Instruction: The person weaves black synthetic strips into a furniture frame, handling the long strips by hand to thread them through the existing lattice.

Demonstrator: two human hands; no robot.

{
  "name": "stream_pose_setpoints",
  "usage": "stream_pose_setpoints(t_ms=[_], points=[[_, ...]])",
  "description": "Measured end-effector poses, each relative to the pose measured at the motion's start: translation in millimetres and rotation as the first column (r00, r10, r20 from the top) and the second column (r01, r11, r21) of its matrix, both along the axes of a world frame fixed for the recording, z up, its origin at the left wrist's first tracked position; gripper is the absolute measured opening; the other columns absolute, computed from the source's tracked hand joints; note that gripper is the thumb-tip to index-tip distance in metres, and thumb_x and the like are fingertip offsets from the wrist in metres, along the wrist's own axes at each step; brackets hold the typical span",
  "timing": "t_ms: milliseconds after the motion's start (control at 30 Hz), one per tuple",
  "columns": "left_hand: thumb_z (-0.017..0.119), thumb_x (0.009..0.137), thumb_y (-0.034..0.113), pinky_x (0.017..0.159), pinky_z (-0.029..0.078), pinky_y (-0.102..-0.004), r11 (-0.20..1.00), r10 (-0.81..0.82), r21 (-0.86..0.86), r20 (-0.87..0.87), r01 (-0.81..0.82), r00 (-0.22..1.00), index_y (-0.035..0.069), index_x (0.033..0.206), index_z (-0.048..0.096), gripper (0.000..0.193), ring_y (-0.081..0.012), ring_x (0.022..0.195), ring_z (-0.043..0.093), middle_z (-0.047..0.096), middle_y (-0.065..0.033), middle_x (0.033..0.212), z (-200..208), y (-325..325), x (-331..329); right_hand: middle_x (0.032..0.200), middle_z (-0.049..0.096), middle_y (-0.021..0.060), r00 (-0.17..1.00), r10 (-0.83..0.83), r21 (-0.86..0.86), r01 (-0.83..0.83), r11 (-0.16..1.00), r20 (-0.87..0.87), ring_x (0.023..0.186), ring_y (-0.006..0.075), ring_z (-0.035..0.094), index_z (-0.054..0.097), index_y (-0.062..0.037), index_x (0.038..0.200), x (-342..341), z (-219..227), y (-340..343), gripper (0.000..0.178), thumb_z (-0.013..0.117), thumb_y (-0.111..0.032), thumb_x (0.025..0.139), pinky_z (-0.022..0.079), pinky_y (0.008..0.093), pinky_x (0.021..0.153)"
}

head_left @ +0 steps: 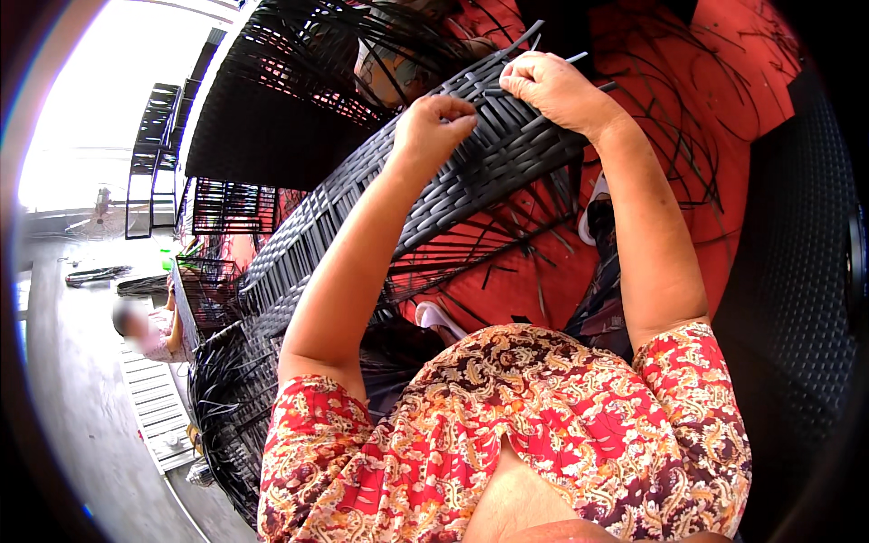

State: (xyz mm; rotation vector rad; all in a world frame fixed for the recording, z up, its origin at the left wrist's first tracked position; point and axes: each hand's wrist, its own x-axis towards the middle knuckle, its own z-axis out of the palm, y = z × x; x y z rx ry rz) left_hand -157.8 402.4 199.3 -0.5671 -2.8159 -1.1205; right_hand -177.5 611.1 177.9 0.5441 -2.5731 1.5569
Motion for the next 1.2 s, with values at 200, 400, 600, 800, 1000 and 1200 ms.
stream_pose_setpoints(t_ms=[200, 400, 600, 800, 1000, 1200], points=[[0.069, 0.072, 0.022, 0.074, 0.046, -0.0326, 0.998, 0.040, -0.040, -0.042, -0.042, 0.998, 0.012, 0.086, 0.071, 0.018, -0.0234, 0.082, 0.057, 0.057, -0.0088, 0.083, -26, -9, 15, 0.067, 0.052, -0.0017, 0.991, 0.095, -0.307, -0.061, 0.950, 0.097, 0.062, 0.0058, 0.045, 0.060, 0.0001, 0.081, 6, 5, 1, 0.026, 0.056, -0.024, 0.089, 0.039, 0.0254, 0.057], [0.064, 0.075, 0.015, 0.053, 0.045, -0.0275, 0.972, 0.121, 0.146, 0.353, -0.183, 0.928, 0.000, 0.084, 0.068, 0.018, -0.0136, 0.050, 0.053, 0.062, -0.0056, 0.064, -14, 1, 2, 0.073, 0.052, -0.0079, 0.980, 0.135, -0.335, -0.079, 0.939, 0.147, 0.065, 0.0002, 0.043, 0.063, -0.0018, 0.091, 8, 10, -1, 0.023, 0.055, -0.023, 0.091, 0.039, 0.0166, 0.058], [0.062, 0.081, 0.008, 0.038, 0.031, -0.0166, 0.729, -0.060, 0.403, 0.843, -0.554, 0.535, -0.002, 0.086, 0.064, 0.012, -0.0046, 0.044, 0.042, 0.058, -0.0037, 0.067, 5, 2, -8, 0.075, 0.054, -0.0064, 0.989, 0.114, -0.237, -0.088, 0.968, 0.095, 0.067, 0.0006, 0.046, 0.062, -0.0011, 0.091, 4, 5, -3, 0.023, 0.055, -0.023, 0.091, 0.041, 0.0173, 0.060], [0.064, 0.080, 0.013, 0.042, 0.037, -0.0198, 0.841, 0.035, 0.313, 0.782, -0.441, 0.622, 0.000, 0.080, 0.064, 0.012, -0.0072, 0.048, 0.051, 0.058, -0.0012, 0.064, 5, 9, 3, 0.073, 0.051, -0.0070, 0.985, 0.128, -0.284, -0.091, 0.955, 0.113, 0.065, 0.0014, 0.043, 0.062, -0.0012, 0.089, 6, 3, 0, 0.023, 0.055, -0.023, 0.091, 0.039, 0.0177, 0.059], [0.070, 0.076, 0.020, 0.041, 0.036, -0.0208, 0.937, 0.233, 0.056, 0.635, -0.345, 0.737, 0.002, 0.072, 0.063, 0.020, -0.0079, 0.045, 0.049, 0.056, -0.0002, 0.059, 12, 19, -17, 0.062, 0.050, 0.0018, 0.996, 0.087, -0.231, -0.088, 0.969, -0.015, 0.060, 0.0095, 0.041, 0.059, 0.0027, 0.078, 3, 10, -7, 0.032, 0.055, -0.027, 0.089, 0.036, 0.0290, 0.054], [0.071, 0.075, 0.019, 0.038, 0.036, -0.0204, 0.928, 0.209, 0.112, 0.635, -0.356, 0.744, 0.005, 0.066, 0.060, 0.020, -0.0070, 0.042, 0.048, 0.055, 0.0004, 0.058, 10, 18, -16, 0.060, 0.048, 0.0021, 0.997, 0.075, -0.278, -0.070, 0.958, 0.006, 0.057, 0.0098, 0.039, 0.059, 0.0027, 0.077, 5, 12, -8, 0.030, 0.055, -0.025, 0.089, 0.036, 0.0291, 0.053]])
